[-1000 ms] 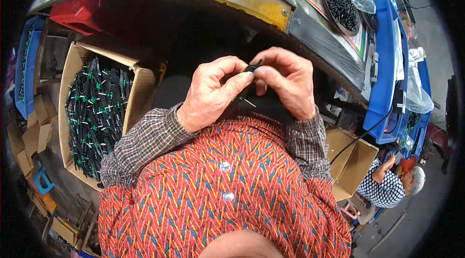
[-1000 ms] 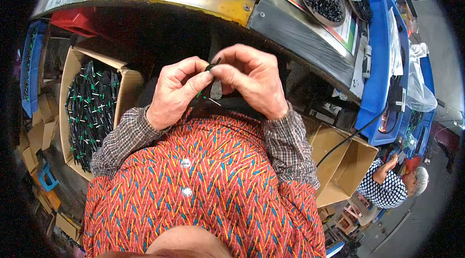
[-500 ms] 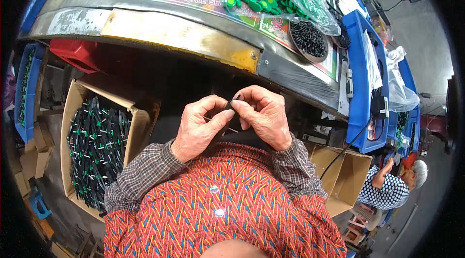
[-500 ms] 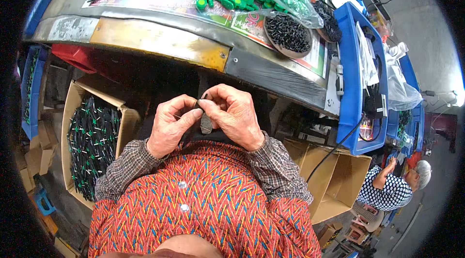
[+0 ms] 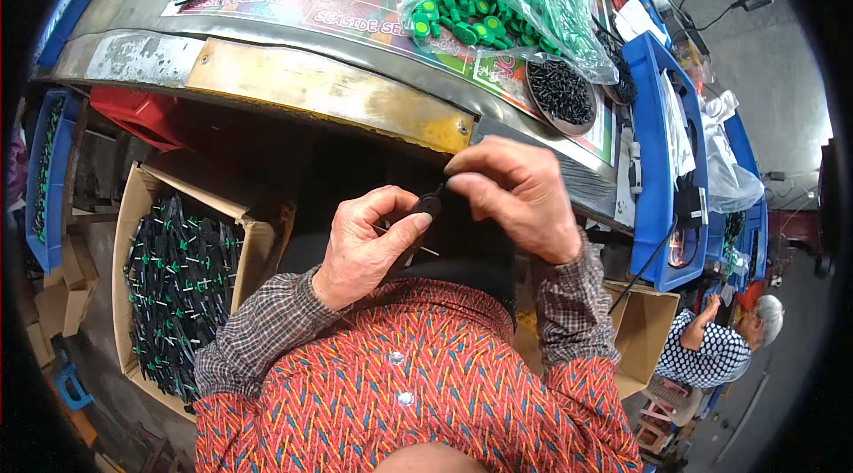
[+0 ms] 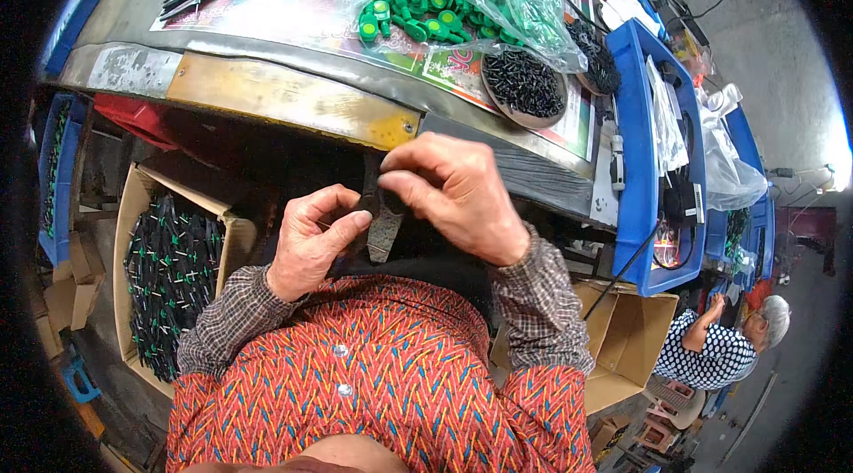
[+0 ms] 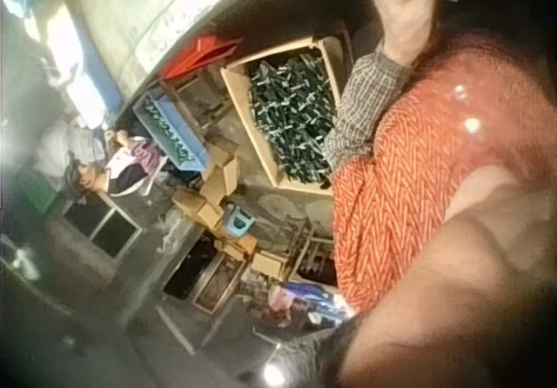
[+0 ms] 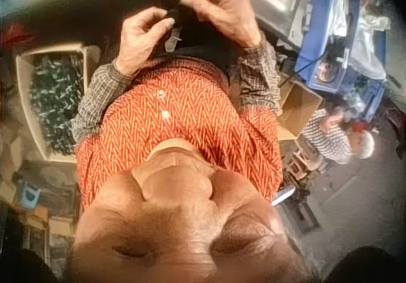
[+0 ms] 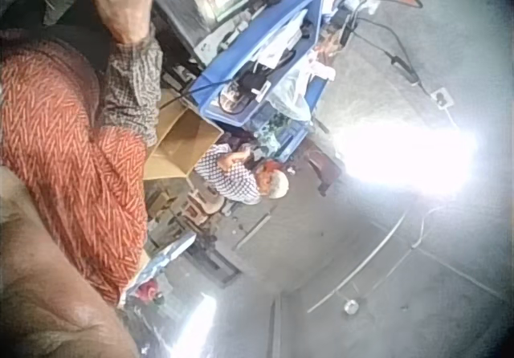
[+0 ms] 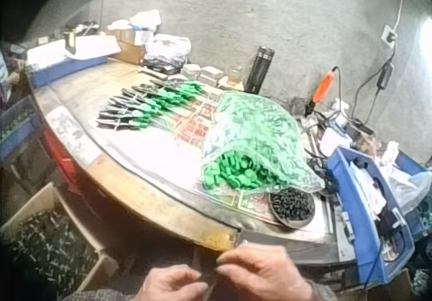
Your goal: The person assembles plastic tools by attaching black handles, green components, and small pins together by hand, then places the completed items into a cardboard box.
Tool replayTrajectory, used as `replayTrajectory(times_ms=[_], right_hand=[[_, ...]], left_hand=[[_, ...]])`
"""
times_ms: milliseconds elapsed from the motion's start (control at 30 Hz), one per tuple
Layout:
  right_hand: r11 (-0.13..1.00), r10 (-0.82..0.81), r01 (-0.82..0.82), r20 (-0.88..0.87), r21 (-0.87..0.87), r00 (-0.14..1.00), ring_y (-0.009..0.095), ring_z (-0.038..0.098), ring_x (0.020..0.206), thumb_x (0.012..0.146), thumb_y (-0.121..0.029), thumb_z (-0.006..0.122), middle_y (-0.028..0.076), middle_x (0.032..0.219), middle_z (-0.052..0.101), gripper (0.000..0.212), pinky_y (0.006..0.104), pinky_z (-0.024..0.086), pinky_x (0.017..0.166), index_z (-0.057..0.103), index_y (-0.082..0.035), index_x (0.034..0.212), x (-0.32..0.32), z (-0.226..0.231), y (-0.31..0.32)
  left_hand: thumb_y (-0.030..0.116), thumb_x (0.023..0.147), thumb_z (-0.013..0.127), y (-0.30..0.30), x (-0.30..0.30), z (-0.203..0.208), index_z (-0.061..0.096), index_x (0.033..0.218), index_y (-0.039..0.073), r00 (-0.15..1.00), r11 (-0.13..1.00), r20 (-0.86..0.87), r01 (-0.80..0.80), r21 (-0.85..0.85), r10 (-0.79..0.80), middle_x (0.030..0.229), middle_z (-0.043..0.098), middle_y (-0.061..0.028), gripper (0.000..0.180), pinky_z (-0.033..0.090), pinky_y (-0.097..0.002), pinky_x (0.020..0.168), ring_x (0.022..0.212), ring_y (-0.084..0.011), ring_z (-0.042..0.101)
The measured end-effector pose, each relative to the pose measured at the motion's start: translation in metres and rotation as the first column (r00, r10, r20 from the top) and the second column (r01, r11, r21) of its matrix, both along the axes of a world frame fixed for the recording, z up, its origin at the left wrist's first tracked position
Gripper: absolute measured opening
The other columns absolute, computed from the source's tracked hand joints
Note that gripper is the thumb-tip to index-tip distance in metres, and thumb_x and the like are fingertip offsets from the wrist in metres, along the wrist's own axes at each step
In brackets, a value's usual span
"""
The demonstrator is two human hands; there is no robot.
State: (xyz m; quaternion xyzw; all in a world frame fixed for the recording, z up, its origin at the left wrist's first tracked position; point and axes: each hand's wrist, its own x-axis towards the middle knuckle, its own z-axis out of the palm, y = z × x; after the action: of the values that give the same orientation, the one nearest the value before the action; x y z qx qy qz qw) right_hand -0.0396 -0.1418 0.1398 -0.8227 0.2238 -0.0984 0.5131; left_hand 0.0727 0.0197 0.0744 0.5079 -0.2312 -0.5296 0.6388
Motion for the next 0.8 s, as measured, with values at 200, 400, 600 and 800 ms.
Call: replayTrajectory(times_ms=[200, 400, 600, 800], right_hand=[[0.844, -0.015, 0.053, 0.074, -0.534, 0.997, 0.026, 0.061, 0.068, 0.079, -0.006, 0.067, 0.013, 0.078, 0.063, 0.010, 0.0344, 0.048, 0.062, 0.065, 0.000, 0.087, 0.031, 0.022, -0.038], [0.634, 0.042, 0.011, 0.049, -0.773, 0.998, 0.032, 0.061, 0.076, 0.079, -0.008, 0.067, 0.013, 0.089, 0.061, 0.017, 0.0384, 0.049, 0.068, 0.065, -0.002, 0.095, 0.066, 0.013, -0.077], [0.480, 0.056, -0.083, -0.064, -0.874, 0.996, 0.035, 0.061, 0.080, 0.077, -0.011, 0.066, 0.014, 0.089, 0.060, 0.018, 0.0423, 0.048, 0.068, 0.061, -0.003, 0.092, 0.088, -0.002, -0.093], [0.511, 0.019, -0.096, -0.101, -0.854, 0.995, 0.033, 0.060, 0.077, 0.077, -0.006, 0.066, 0.012, 0.083, 0.060, 0.014, 0.0397, 0.046, 0.065, 0.059, -0.004, 0.089, 0.087, -0.005, -0.087]], left_hand=[[0.007, 0.089, 0.063, 0.005, 0.003, -0.007, 0.062, 0.089, 0.000, 0.998, 0.999, 0.048, -0.047, -0.022, 0.048, 0.067, 0.054, 0.0059, 0.007, 0.034, -0.0176, 0.048, 0.057, 0.0003, 0.042], [0.007, 0.089, 0.063, 0.004, 0.006, -0.011, 0.062, 0.089, 0.000, 0.996, 0.999, 0.079, -0.047, -0.024, 0.048, 0.068, 0.054, 0.0060, 0.007, 0.034, -0.0178, 0.049, 0.057, 0.0004, 0.042], [0.006, 0.088, 0.063, 0.003, 0.009, -0.013, 0.062, 0.088, 0.000, 0.993, 0.998, 0.103, -0.054, -0.011, 0.055, 0.068, 0.054, 0.0058, 0.006, 0.034, -0.0179, 0.049, 0.058, 0.0003, 0.043], [0.006, 0.088, 0.063, 0.006, 0.009, -0.014, 0.062, 0.088, 0.000, 0.992, 0.997, 0.107, -0.072, 0.006, 0.071, 0.068, 0.054, 0.0055, 0.006, 0.035, -0.0182, 0.050, 0.059, 0.0001, 0.043]])
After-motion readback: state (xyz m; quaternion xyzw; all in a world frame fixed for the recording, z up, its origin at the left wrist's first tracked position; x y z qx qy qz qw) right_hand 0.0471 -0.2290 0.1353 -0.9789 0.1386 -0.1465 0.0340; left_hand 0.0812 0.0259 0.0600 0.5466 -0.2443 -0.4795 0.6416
